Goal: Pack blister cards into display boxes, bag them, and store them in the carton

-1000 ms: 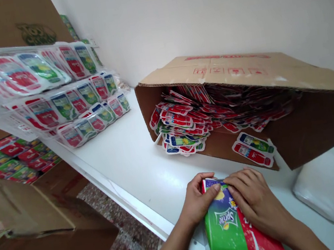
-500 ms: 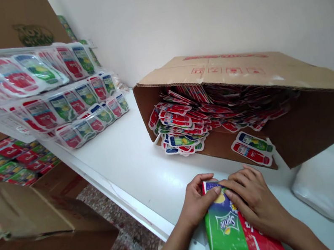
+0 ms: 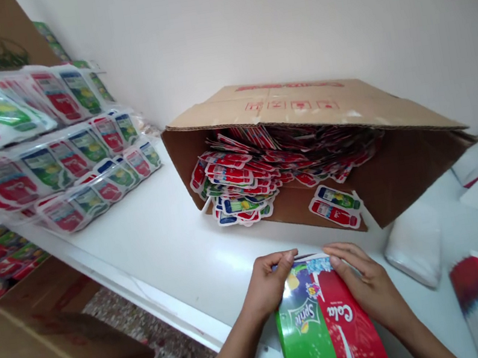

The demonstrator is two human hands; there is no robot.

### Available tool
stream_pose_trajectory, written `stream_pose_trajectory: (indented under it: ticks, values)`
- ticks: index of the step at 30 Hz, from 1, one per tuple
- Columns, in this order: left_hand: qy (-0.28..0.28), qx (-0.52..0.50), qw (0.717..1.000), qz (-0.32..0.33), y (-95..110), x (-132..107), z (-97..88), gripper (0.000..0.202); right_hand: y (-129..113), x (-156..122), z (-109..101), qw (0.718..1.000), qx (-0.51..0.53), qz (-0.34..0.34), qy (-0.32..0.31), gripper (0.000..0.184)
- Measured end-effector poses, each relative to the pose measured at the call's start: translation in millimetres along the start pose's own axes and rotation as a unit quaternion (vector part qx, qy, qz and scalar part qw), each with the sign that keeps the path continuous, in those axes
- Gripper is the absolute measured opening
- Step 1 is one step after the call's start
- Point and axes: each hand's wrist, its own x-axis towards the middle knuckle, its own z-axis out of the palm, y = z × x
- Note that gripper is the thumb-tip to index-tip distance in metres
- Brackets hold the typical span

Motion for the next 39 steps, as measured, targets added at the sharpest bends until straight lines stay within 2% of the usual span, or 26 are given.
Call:
stream_pose_trajectory:
  ticks: [3, 8, 11, 13, 15, 18, 21, 25, 30, 33, 36, 39]
  values:
    - [-0.003, -0.012, 1.0, -0.006, 2, -2, 1.2, 0.059, 2, -5, -1, 0.999, 0.046, 0.023, 0.0, 0.03]
    - [-0.001, -0.003, 1.0, -0.002, -1, -1, -0.5, 0.055, -5, -4, 1, 0.998, 0.057, -0.01, 0.01, 0.026]
    - [-0.005, 0.011, 1.0, -0.002, -2, 0, -2.1, 0.054, -5, -4, 1, 0.998, 0.064, -0.006, 0.013, 0.025]
    - [-0.011, 0.017, 1.0, -0.014, -2, 0, -3.1, 0.054, -4, -3, 2, 0.995, 0.09, 0.045, 0.0, 0.025]
    - [-0.024, 0.02, 0.999, -0.025, 0, 0, -4.1, 0.052, -4, -2, 3, 0.981, 0.149, 0.126, -0.014, 0.025]
    - [-0.036, 0.017, 0.999, -0.033, 1, 0, -5.1, 0.046, -8, 1, 5, 0.936, 0.25, 0.237, -0.069, 0.034]
    - [-0.035, 0.003, 0.998, -0.045, 2, 0, -5.1, 0.045, -13, -1, 7, 0.904, 0.292, 0.293, -0.106, 0.041]
    - [-0.026, -0.011, 0.999, -0.044, 3, -2, -3.9, 0.052, -16, -5, 11, 0.896, 0.34, 0.281, -0.048, 0.041]
    - [-0.042, 0.004, 0.997, -0.059, 2, -5, -0.6, 0.051, -13, -5, 14, 0.883, 0.369, 0.283, -0.067, 0.037]
    - [-0.03, 0.005, 0.998, -0.049, 0, -4, 0.8, 0.05, -14, -3, 15, 0.879, 0.38, 0.284, -0.051, 0.041]
    - [-0.042, 0.015, 0.998, -0.043, 1, -4, -2.2, 0.052, -15, 0, 13, 0.886, 0.371, 0.272, -0.055, 0.052]
    - [-0.045, 0.02, 0.999, -0.013, 0, -12, -10.5, 0.06, -9, -4, 9, 0.898, 0.328, 0.283, -0.074, 0.054]
